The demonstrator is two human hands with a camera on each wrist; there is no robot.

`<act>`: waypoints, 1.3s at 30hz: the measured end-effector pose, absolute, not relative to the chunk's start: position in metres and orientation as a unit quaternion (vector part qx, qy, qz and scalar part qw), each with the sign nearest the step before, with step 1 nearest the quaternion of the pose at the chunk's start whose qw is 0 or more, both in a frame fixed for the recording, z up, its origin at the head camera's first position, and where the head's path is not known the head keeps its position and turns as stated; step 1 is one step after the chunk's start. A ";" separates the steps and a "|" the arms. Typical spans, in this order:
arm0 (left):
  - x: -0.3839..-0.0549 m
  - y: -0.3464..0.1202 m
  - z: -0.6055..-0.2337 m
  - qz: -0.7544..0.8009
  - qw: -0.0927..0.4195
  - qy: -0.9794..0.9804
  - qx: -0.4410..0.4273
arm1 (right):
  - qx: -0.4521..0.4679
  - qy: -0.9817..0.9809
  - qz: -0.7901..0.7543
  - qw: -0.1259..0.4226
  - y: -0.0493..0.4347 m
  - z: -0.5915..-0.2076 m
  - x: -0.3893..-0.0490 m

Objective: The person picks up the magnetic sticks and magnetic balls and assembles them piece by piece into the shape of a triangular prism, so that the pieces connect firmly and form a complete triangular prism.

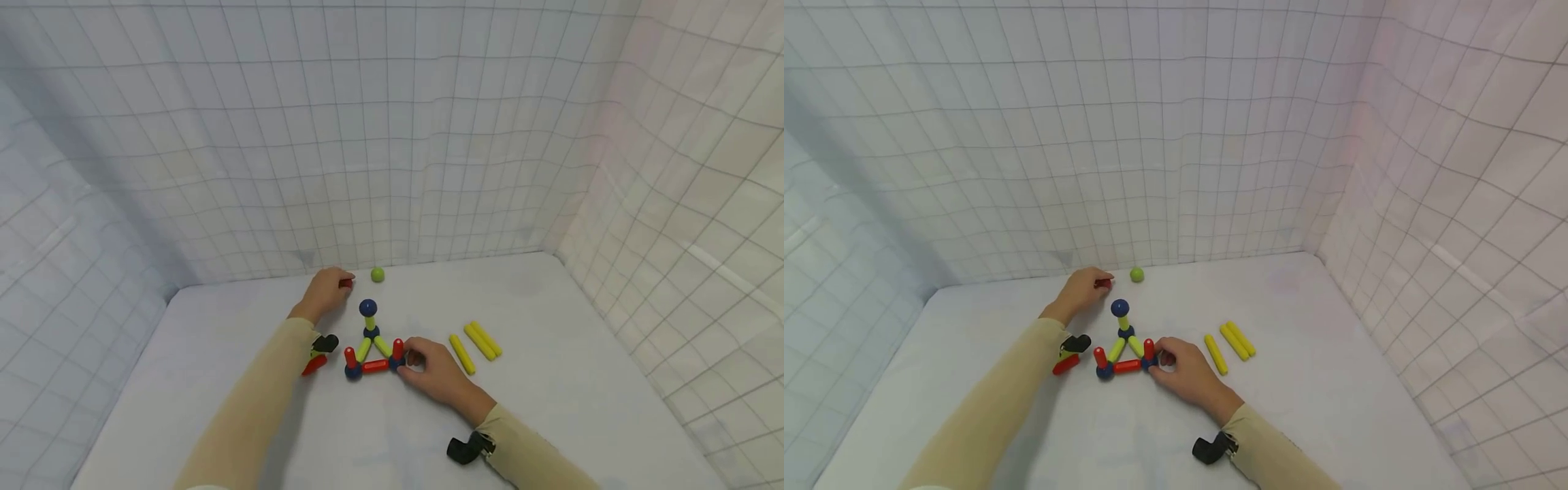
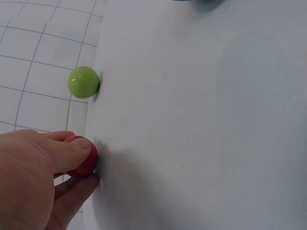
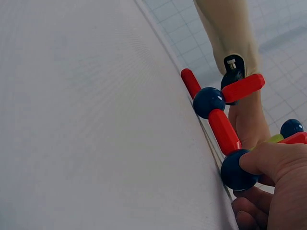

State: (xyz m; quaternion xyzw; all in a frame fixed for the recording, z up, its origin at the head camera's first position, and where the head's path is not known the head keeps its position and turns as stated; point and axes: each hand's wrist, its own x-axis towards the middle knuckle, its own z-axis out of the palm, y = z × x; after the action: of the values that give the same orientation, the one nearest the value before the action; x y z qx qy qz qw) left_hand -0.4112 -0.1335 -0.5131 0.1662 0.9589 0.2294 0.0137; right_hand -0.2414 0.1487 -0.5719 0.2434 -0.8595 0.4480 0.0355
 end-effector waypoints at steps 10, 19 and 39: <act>-0.390 -0.141 -0.490 0.375 -0.033 0.920 0.112 | 0.240 -0.862 0.445 0.030 0.150 -0.572 -0.243; -0.333 -0.146 -0.456 0.458 -0.091 0.876 0.123 | 0.245 -0.862 0.443 0.032 0.150 -0.571 -0.245; -0.253 -0.162 -0.460 0.441 0.028 0.875 0.197 | 0.247 -0.858 0.449 0.031 0.149 -0.568 -0.242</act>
State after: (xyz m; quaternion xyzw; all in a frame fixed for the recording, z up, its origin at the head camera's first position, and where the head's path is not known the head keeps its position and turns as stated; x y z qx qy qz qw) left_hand -0.2526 -0.1622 -0.4601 0.1972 0.8752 0.4408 0.0282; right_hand -0.2416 0.1489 -0.5679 0.2470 -0.8584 0.4485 0.0308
